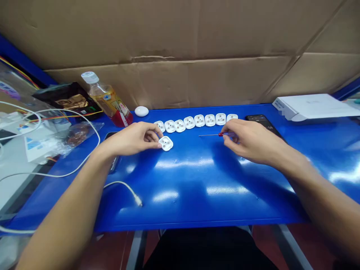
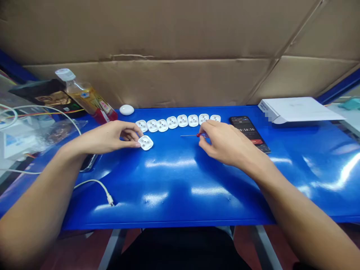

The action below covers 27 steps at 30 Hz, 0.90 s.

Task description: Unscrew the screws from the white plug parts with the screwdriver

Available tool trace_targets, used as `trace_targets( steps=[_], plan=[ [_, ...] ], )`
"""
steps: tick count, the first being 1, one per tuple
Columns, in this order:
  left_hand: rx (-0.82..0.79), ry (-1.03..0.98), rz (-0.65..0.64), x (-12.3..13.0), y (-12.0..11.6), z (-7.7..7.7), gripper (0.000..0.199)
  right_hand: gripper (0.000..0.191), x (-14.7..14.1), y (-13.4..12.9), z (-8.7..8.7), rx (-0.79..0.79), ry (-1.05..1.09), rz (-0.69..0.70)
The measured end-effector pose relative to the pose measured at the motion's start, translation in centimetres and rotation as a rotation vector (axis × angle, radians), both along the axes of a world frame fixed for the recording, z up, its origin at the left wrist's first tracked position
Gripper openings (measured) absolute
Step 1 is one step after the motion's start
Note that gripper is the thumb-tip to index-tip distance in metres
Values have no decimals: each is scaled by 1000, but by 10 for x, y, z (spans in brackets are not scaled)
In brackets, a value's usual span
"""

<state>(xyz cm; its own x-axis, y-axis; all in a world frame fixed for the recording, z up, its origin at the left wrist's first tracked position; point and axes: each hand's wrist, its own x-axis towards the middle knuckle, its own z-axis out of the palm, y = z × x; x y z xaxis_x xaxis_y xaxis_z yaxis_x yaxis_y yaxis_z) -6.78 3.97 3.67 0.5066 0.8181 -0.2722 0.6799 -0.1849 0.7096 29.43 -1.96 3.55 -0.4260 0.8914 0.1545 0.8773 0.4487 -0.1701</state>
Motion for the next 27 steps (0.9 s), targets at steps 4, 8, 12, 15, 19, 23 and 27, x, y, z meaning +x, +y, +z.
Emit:
trace_targets(
  steps=[4,8,12,15,19,23,27],
  plan=[
    [84,-66,-9,31,-14,-14,42,24,-19,-7,-1,97,190,66],
    [328,-16,-4,44,-19,-23,55,21,-26,-14,-10,211,290,162],
    [443,-79,-85,46,-18,-30,62,15,-26,-15,-15,335,295,189],
    [411,-129,-102,51,-20,-36,61,14,-25,-13,-17,383,286,194],
    [396,-135,-64,58,-24,-41,55,15,-25,-12,-19,361,266,188],
    [390,-133,-61,59,-24,-42,48,15,-25,-12,-20,318,259,189],
    [378,-144,-65,58,-23,-43,47,15,-25,-11,-19,287,256,175]
  ],
)
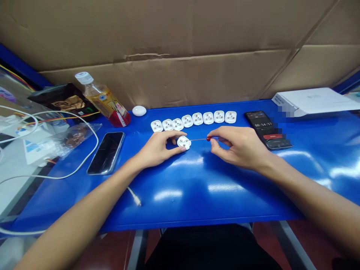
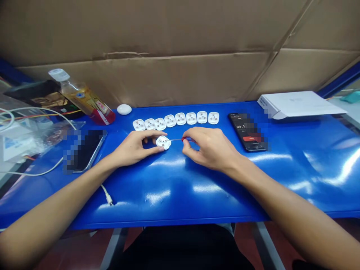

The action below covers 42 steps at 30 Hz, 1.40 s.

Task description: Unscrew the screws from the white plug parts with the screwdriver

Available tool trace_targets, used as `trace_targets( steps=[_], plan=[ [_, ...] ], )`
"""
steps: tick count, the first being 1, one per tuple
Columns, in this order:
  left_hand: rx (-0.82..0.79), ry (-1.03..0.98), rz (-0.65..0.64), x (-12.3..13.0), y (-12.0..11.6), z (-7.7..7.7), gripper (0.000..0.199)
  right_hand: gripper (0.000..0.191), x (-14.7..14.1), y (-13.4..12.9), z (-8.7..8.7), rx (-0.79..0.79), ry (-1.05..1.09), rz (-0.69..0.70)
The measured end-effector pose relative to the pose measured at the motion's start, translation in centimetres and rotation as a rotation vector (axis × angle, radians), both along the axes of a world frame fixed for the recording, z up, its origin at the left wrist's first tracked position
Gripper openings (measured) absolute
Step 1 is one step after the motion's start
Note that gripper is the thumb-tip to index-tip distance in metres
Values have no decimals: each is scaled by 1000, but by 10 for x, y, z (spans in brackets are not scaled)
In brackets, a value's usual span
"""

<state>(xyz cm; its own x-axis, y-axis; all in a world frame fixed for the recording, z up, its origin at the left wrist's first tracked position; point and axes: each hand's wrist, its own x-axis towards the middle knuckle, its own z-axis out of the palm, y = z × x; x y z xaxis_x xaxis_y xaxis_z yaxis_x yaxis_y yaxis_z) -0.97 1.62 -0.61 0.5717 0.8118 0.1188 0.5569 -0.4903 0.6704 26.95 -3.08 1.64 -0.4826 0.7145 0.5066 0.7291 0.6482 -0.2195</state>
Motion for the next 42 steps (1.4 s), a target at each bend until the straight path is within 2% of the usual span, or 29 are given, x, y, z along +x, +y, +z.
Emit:
trace_targets(
  steps=[4,9,11,14,17,19,23,25,27,30,35,37,39,42],
  plan=[
    [-26,-53,-8,3,-3,-3,47,15,-2,-1,0,-32,51,-7],
    [-41,-86,-47,8,-7,-6,47,15,-7,-3,0,42,14,-81],
    [-54,-91,-44,9,-8,-6,47,11,-7,-3,0,3,25,-81],
    [-53,-94,-31,8,-6,-6,48,19,-5,0,0,-109,56,14],
    [-35,-80,-36,6,-4,-5,48,22,-2,1,1,-142,18,128],
    [-33,-63,-52,5,-4,-4,47,24,-1,0,1,-120,-8,129],
    [-24,-30,-78,4,-4,-3,47,21,0,0,-1,-48,-20,50],
    [-17,-29,-84,4,-4,-4,47,15,-1,1,-2,-24,0,76],
    [-15,-33,-89,4,-4,-5,47,17,-1,2,-2,-10,28,131],
    [-14,-35,-90,4,-4,-5,47,24,-2,1,-1,-27,36,162],
    [-27,-41,-92,5,-4,-4,47,19,-1,0,-4,-14,26,36],
    [-23,-33,-90,5,-4,-4,47,18,-1,0,-4,-10,45,76],
    [-17,-30,-86,5,-4,-4,46,24,-2,0,-4,-23,70,130],
    [-16,-31,-89,5,-4,-5,46,27,-3,-1,-3,-39,65,97]
  ],
)
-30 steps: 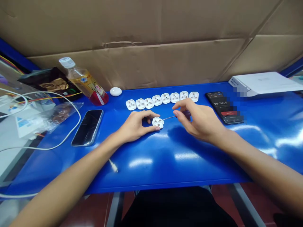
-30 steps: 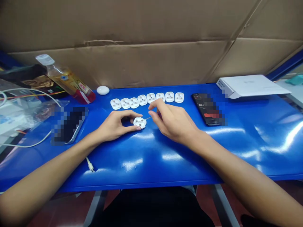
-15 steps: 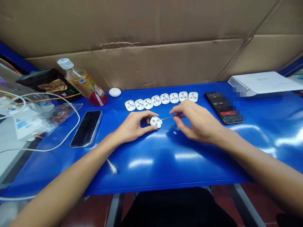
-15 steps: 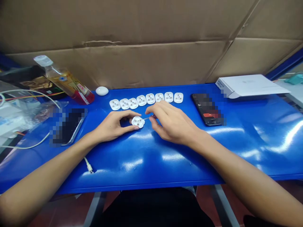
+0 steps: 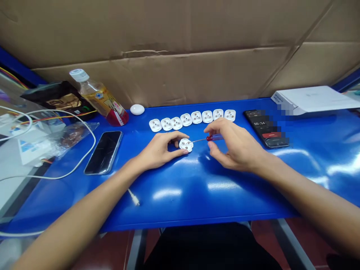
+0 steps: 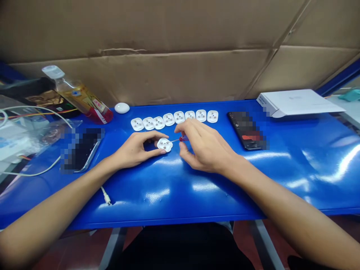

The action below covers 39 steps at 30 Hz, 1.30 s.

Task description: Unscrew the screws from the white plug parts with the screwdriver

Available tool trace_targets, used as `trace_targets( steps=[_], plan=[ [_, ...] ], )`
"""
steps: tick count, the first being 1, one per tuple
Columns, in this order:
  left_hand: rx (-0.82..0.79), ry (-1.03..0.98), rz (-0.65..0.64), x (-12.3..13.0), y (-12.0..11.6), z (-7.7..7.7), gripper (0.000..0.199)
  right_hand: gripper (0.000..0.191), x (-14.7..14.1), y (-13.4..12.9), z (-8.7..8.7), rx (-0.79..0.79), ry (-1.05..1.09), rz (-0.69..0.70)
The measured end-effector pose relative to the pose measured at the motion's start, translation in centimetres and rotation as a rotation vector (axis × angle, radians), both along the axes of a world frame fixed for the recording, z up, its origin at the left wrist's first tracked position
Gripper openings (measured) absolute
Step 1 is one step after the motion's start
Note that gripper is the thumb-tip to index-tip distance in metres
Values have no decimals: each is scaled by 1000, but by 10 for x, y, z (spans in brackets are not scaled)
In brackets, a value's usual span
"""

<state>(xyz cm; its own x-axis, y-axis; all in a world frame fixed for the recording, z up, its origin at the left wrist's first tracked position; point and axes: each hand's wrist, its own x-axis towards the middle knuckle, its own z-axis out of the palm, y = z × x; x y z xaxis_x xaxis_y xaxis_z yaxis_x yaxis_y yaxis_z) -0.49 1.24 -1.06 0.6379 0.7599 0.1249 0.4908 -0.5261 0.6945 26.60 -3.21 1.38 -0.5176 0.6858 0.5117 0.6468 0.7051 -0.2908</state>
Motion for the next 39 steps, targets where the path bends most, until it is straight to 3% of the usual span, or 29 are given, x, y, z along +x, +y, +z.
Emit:
trace_targets(
  steps=[4,12,19,25,32,34,39],
  plan=[
    [-4,-6,-3,0,0,0,46,18,-1,-1,-1,15,-58,-95],
    [-5,-3,-1,1,0,0,46,25,-1,1,1,24,9,52],
    [-3,0,-3,0,0,-1,46,16,2,4,-5,42,-43,-143],
    [-2,-6,-4,1,0,-1,46,21,0,2,-1,77,3,23],
    [2,-5,-13,0,0,-1,47,13,1,3,-2,54,-35,-88],
    [6,-9,-13,0,0,-1,46,9,2,4,-2,78,-39,-53],
    [19,-16,-10,1,0,-2,45,20,-1,2,0,135,-3,78]
  ],
)
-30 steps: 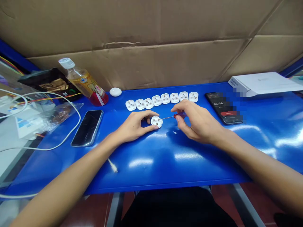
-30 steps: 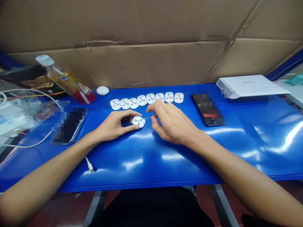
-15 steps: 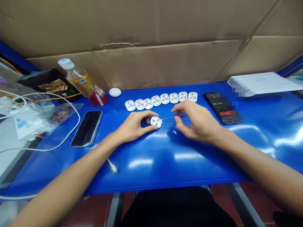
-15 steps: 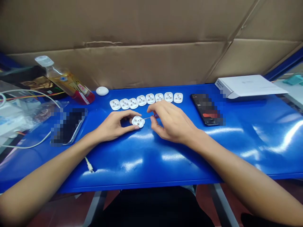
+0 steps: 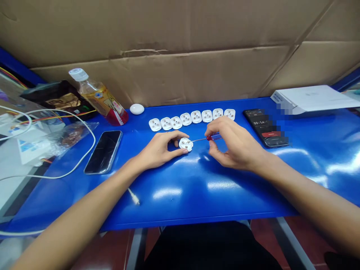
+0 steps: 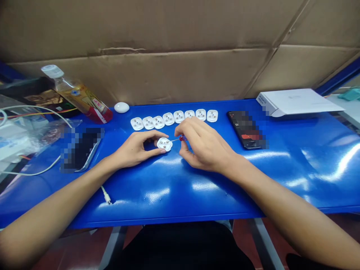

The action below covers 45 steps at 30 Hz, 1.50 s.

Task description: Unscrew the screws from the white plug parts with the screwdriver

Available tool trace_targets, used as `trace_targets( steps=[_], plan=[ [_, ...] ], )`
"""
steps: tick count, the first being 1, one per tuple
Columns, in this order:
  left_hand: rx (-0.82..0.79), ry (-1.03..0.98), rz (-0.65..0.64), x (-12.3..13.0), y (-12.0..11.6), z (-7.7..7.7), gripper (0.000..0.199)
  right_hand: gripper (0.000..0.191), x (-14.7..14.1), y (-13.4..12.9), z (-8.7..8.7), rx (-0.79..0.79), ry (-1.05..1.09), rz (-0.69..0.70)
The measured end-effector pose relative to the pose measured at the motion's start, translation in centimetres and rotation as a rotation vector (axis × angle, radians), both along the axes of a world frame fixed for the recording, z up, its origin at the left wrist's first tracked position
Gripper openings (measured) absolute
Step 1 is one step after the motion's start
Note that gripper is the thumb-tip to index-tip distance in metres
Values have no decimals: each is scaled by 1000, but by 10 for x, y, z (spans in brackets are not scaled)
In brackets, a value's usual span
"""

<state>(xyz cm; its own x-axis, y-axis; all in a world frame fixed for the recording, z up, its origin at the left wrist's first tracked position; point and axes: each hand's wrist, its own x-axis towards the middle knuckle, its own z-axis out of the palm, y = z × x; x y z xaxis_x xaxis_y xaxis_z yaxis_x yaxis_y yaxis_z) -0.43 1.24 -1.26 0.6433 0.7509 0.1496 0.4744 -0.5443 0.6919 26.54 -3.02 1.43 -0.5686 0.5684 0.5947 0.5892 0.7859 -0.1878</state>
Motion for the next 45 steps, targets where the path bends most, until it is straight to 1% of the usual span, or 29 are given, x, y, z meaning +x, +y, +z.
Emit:
trace_targets(
  steps=[1,4,6,8,10,12,13,16,18,20,22,24,26,29,30,32,35,37,39,41,43,45],
  plan=[
    [0,-2,-1,0,0,0,45,20,0,0,0,4,-3,-2],
    [-3,2,0,0,0,-1,45,18,0,1,-2,-9,-22,-84],
    [2,4,0,-1,0,-1,44,14,2,2,-3,-10,-30,-111],
    [11,2,-3,-1,0,-1,43,12,3,3,-3,0,-26,-73],
    [17,0,-4,0,0,-1,43,16,3,3,-2,-3,-12,-7],
    [18,3,-3,0,0,-1,44,20,2,2,-1,-16,-1,23],
    [16,4,-2,0,0,-1,44,21,1,1,-1,-19,-4,10],
    [11,6,-2,0,0,0,44,24,1,0,0,28,-46,-93],
    [12,5,-4,0,-1,-1,44,20,1,0,1,64,-83,-117],
    [16,4,-4,0,0,-1,44,18,2,0,3,60,-102,-64],
    [15,3,-3,0,0,-1,44,20,3,-1,5,30,-97,-2],
    [14,3,-4,0,0,-1,44,22,3,-1,6,6,-94,10],
    [13,3,-2,0,0,-1,44,22,4,0,5,0,-94,-43],
    [16,3,2,0,0,-1,45,19,5,1,2,34,-99,-136],
    [16,2,2,0,-1,-1,45,16,5,1,1,46,-98,-135],
    [17,3,2,0,-1,0,44,12,4,1,1,49,-91,-78],
    [15,6,-1,0,-1,-1,43,17,2,0,3,10,-58,6],
    [14,7,-1,0,0,-1,44,21,1,-1,3,-25,-44,-38],
    [16,6,0,0,0,-1,44,24,2,0,1,-38,-47,-133],
    [17,9,0,-1,0,-1,45,21,4,1,-1,-24,-72,-170],
    [20,13,0,-1,0,-1,45,14,5,2,-2,6,-89,-105],
    [22,18,3,0,0,-1,45,14,5,2,-1,23,-68,-21]
  ],
)
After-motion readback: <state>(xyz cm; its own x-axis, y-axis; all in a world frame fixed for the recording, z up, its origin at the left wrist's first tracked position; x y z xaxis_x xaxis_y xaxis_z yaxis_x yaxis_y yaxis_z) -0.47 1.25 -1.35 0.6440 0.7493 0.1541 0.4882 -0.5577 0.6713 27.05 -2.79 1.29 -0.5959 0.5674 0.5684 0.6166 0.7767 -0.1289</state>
